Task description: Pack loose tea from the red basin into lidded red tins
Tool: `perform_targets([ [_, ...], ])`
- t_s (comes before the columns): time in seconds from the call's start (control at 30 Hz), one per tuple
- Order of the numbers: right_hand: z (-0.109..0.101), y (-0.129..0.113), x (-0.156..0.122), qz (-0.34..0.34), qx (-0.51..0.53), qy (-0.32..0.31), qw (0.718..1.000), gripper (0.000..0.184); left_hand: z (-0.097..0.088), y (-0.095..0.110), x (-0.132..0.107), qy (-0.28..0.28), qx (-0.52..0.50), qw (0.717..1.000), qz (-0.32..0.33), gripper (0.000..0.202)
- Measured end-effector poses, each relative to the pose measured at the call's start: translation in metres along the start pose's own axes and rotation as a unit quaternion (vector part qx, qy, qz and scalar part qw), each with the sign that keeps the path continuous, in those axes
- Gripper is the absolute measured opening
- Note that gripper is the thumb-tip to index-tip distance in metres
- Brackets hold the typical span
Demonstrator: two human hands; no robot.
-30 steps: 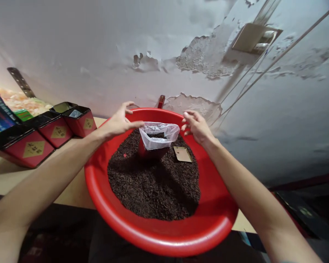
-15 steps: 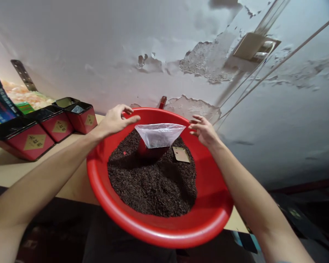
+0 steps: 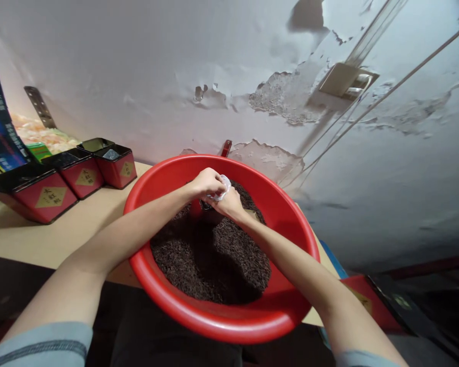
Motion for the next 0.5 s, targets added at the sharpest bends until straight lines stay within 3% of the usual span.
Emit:
perform_targets([
  [0.13, 0.002, 0.002, 0.009, 0.029, -0.041, 0.027, 0.998, 0.064, -0.004, -0.004, -0.001, -0.009, -0.028, 0.998, 0.063, 0.012],
  [0.27, 0.004, -0.004, 0.016, -0.03, -0.063, 0.043, 0.997, 0.038, -0.012, -0.007, -0.001, 0.004, 0.008, 0.995, 0.103, 0.013],
  [0.4, 0.002, -0.015, 0.02, -0.079, -0.148, 0.063, 0.984, 0.033, -0.021, -0.011, -0.004, 0.02, 0.058, 0.987, 0.147, 0.011],
  [0.5, 0.001, -0.02, 0.024, -0.086, -0.18, 0.027, 0.979, 0.03, -0.028, -0.023, -0.006, 0.024, 0.035, 0.988, 0.151, 0.011],
])
Point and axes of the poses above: each hand's wrist, its own x-axis towards the middle knuckle, its own z-axis out of the palm, y = z × x, the point moved 5 cm from there along x, towards the middle knuckle, and after that the axes turned 5 degrees about x, right-handed, at the moved point
